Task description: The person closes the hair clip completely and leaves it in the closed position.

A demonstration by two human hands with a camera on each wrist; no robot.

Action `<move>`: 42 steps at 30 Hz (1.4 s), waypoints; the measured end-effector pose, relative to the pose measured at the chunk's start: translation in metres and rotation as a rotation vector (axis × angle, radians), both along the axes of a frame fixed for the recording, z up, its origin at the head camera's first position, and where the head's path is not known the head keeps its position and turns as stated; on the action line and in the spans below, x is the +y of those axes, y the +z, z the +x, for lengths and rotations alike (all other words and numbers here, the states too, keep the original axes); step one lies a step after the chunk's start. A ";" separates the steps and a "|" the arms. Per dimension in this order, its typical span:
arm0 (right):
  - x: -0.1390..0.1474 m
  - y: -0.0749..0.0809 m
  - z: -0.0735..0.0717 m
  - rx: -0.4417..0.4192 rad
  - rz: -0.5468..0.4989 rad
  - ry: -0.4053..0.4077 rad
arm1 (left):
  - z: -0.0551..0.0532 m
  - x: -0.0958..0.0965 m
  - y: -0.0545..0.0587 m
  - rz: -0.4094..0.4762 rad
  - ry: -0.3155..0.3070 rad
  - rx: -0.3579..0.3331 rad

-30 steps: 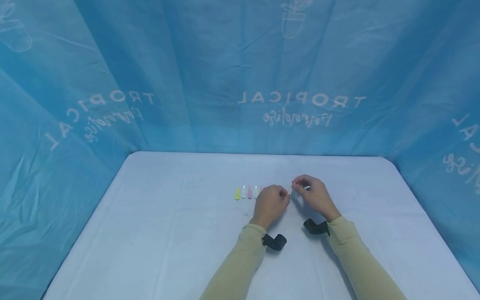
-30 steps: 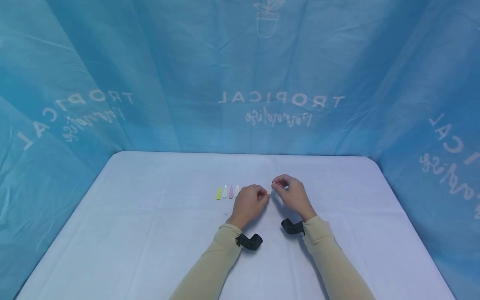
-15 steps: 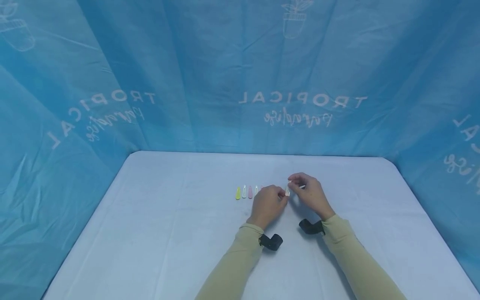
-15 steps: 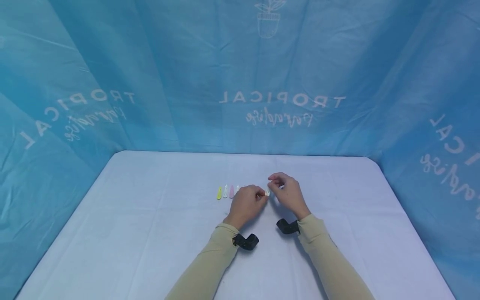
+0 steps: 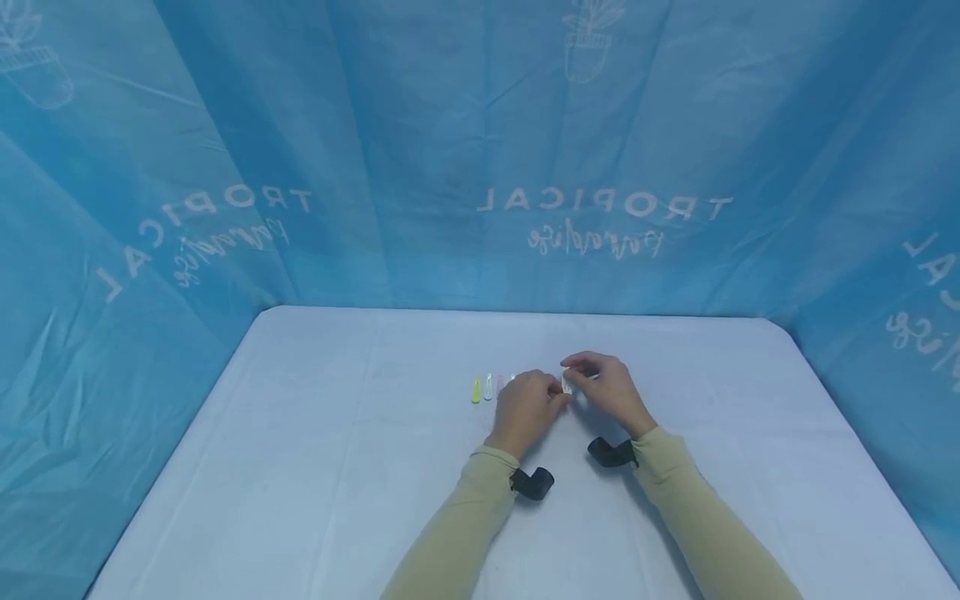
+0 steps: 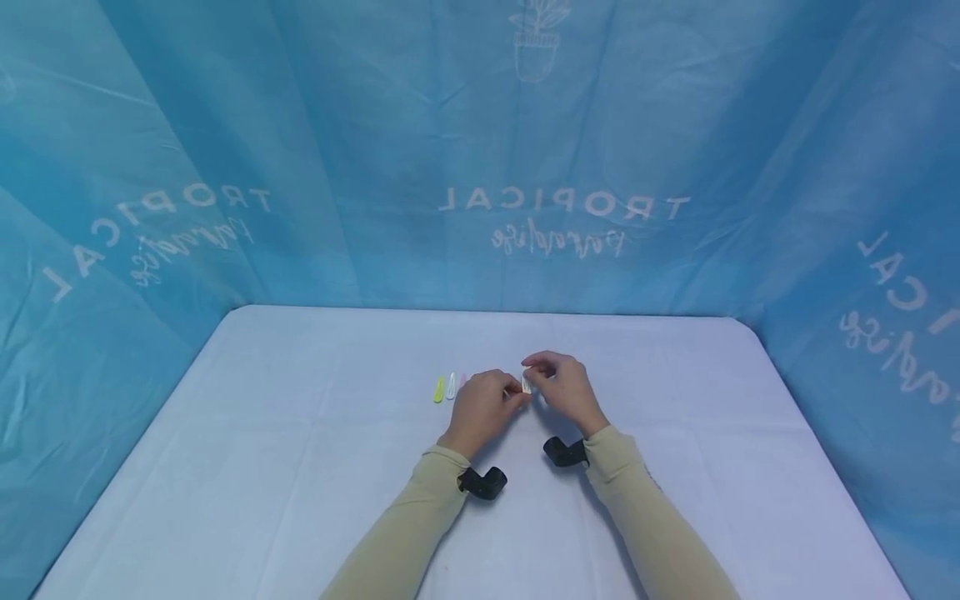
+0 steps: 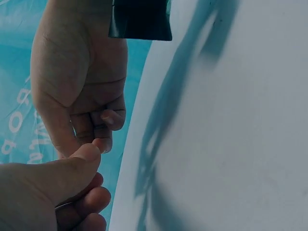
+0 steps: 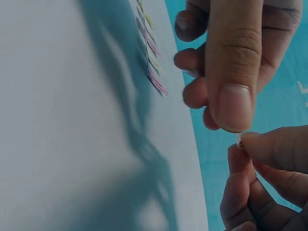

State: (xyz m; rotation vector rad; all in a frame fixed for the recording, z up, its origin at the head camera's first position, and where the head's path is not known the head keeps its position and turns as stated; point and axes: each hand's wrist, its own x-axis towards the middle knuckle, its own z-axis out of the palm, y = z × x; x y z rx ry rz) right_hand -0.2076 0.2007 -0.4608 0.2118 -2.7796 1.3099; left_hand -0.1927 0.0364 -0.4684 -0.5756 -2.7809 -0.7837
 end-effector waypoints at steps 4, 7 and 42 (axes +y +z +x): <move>-0.004 -0.006 -0.001 -0.018 0.008 0.006 | 0.000 -0.003 -0.002 -0.007 0.019 0.010; -0.007 -0.011 -0.002 -0.029 0.017 0.012 | 0.000 -0.006 -0.004 -0.018 0.044 0.005; -0.028 -0.014 -0.012 -0.059 0.239 0.158 | -0.007 -0.016 -0.008 -0.097 0.207 0.020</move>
